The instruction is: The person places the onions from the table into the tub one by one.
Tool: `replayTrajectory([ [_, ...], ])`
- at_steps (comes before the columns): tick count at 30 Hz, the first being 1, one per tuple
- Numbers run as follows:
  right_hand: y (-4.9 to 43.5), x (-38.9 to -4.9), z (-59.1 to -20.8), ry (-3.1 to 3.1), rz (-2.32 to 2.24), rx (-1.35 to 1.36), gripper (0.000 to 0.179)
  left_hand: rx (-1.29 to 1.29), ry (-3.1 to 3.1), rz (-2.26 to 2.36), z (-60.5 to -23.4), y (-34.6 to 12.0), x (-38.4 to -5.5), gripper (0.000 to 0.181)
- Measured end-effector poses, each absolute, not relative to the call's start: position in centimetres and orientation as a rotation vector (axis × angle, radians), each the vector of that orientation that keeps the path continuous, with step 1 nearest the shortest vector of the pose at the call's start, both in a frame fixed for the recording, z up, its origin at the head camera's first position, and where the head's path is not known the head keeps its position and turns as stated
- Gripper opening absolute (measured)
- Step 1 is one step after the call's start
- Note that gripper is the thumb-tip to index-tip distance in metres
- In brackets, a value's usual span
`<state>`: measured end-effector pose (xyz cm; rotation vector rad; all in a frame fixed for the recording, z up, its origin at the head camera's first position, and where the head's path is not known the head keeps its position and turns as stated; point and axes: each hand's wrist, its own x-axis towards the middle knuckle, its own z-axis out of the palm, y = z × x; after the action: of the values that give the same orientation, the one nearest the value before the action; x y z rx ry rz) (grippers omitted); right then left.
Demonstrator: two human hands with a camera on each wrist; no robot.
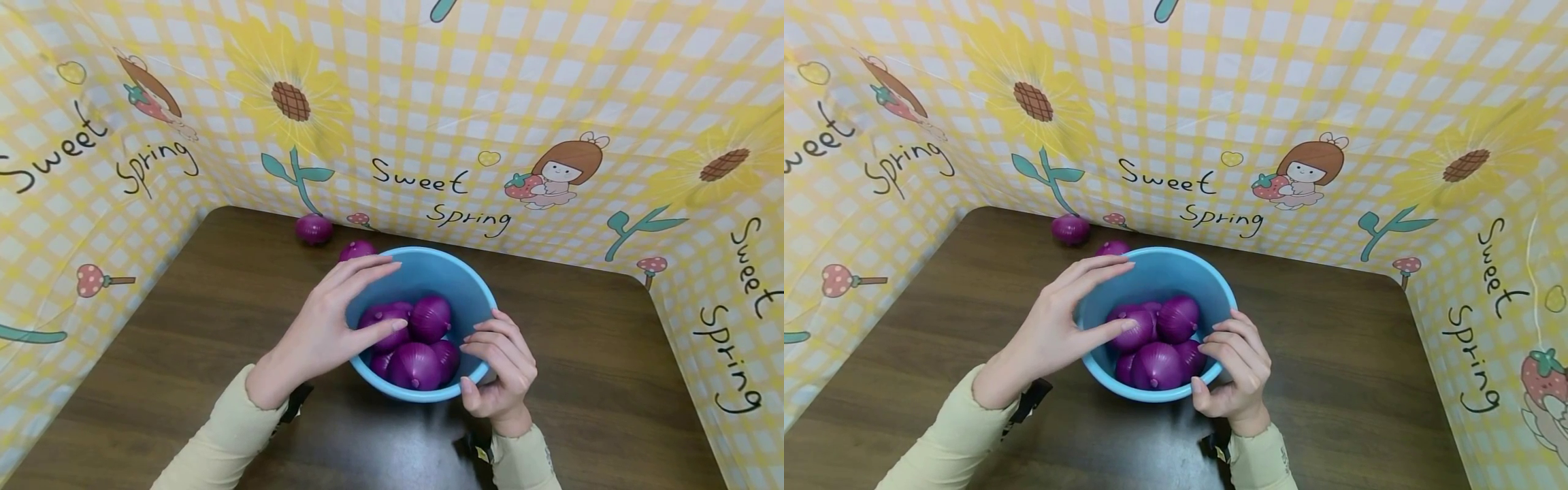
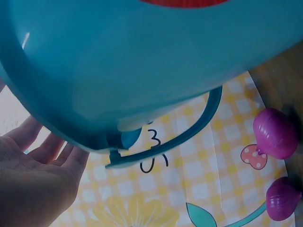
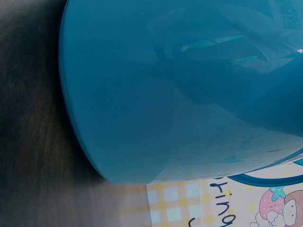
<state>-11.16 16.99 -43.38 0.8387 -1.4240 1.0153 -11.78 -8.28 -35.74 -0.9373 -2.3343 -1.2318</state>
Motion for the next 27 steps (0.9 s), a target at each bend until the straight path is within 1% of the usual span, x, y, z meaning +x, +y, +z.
replayTrajectory([
  [15, 16.9, -11.0, -43.0, -1.441, 1.012, 0.829, 0.052, -0.827, -2.240, -1.215, -35.4, -9.9, -12.8, 0.066],
  [27, 16.8, -11.0, -42.7, -1.448, 1.009, 0.818, 0.054, -0.814, -2.197, -1.191, -35.3, -10.6, -13.8, 0.065],
])
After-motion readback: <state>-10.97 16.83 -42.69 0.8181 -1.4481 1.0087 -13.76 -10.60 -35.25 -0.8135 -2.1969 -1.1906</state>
